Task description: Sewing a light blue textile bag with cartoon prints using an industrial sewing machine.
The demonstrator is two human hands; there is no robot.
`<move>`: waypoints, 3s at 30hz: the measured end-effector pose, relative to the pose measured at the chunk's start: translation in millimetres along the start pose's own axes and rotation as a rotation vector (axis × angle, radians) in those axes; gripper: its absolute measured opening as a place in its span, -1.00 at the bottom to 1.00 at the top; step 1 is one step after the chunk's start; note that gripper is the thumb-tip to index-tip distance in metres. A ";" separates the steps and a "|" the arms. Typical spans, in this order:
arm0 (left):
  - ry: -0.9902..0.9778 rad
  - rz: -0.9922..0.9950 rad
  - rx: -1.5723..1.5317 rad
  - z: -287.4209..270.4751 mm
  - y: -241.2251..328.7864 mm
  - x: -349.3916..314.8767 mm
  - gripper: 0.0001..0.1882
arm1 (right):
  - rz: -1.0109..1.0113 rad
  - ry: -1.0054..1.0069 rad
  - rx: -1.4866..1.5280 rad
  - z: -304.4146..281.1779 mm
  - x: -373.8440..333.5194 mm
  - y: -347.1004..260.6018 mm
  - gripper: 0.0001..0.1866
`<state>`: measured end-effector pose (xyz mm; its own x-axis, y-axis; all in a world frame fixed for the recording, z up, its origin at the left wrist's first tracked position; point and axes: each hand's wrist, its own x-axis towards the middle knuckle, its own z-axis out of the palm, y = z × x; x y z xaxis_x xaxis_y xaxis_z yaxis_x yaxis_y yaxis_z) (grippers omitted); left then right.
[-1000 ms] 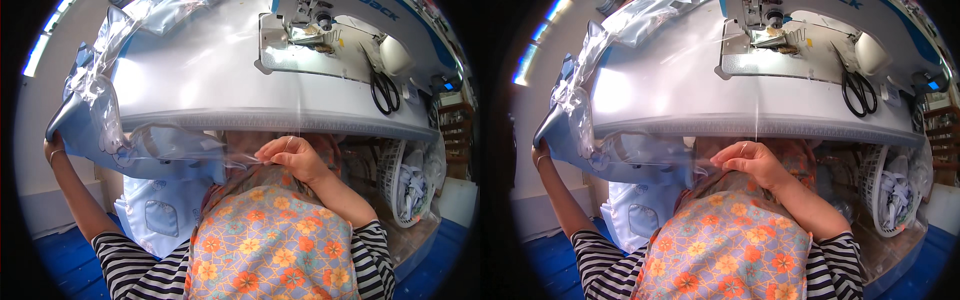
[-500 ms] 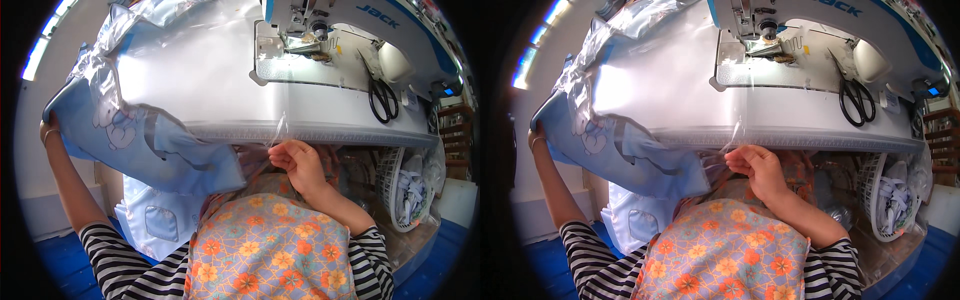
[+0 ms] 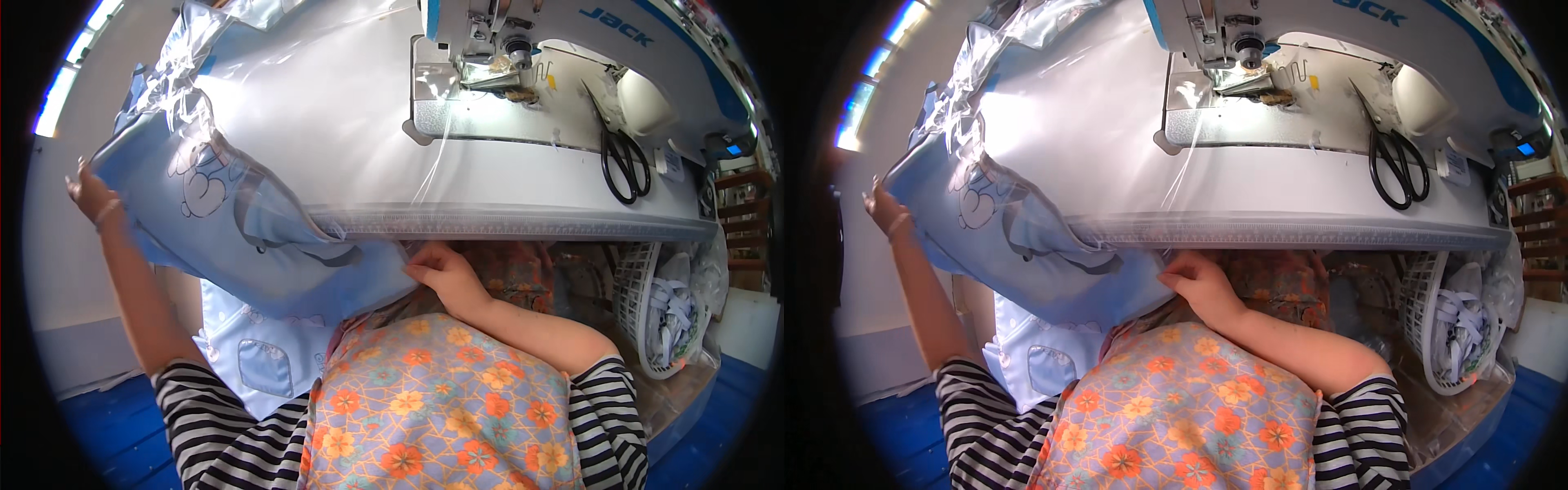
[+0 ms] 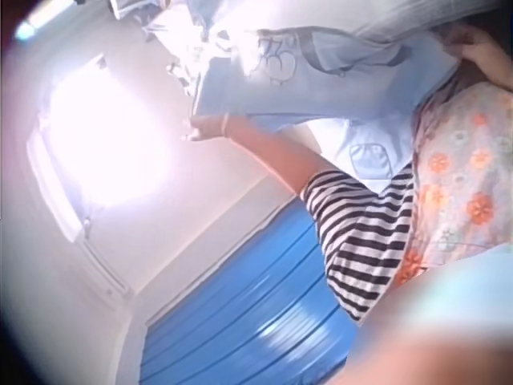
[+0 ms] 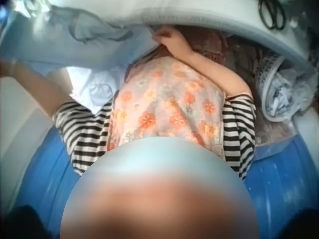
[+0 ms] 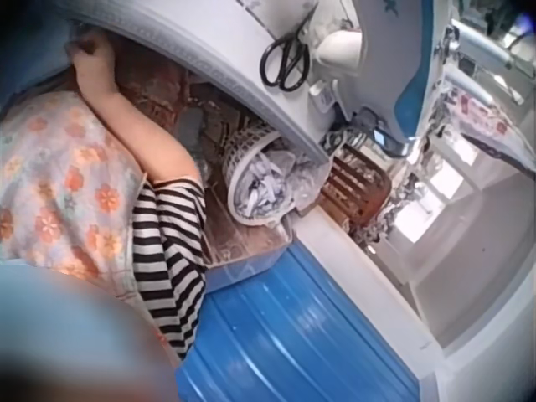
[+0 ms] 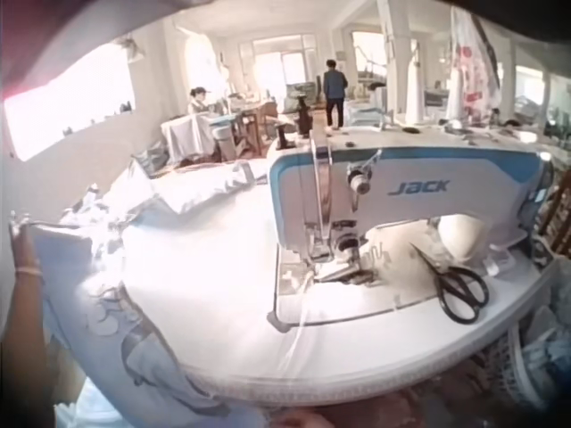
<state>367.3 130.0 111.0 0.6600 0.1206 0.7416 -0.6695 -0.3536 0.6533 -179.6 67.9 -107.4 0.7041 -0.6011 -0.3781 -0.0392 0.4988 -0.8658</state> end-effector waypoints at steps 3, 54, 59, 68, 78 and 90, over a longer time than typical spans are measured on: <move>-0.639 0.487 -0.015 -37.6 110.4 -150.5 -0.59 | -0.036 -0.017 -0.032 -4.6 -10.2 -4.3 -0.85; -1.137 1.097 -0.383 51.9 216.2 -376.8 -0.70 | -0.023 -0.209 0.010 3.7 -24.3 -23.1 -0.64; -1.095 1.182 -0.361 66.2 221.0 -376.0 -0.72 | -0.010 -0.068 0.167 3.4 -24.0 -35.7 -0.63; -1.091 1.028 -0.388 66.9 221.3 -384.8 -0.72 | -0.208 0.068 0.280 -6.1 -29.3 -58.2 -0.47; -1.122 0.872 -0.356 74.6 220.6 -385.8 -0.75 | -0.596 0.372 -0.753 -61.1 -4.9 -120.3 -0.57; -1.093 0.765 -0.331 93.0 221.2 -388.8 -0.84 | -0.764 0.440 -0.660 -111.4 67.0 -189.2 -0.78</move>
<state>-5.7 -81.3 -47.0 -0.0797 -0.8419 0.5337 -0.9317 0.2533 0.2604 -204.0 -136.3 -5.5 0.3951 -0.8445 0.3615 -0.1645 -0.4522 -0.8766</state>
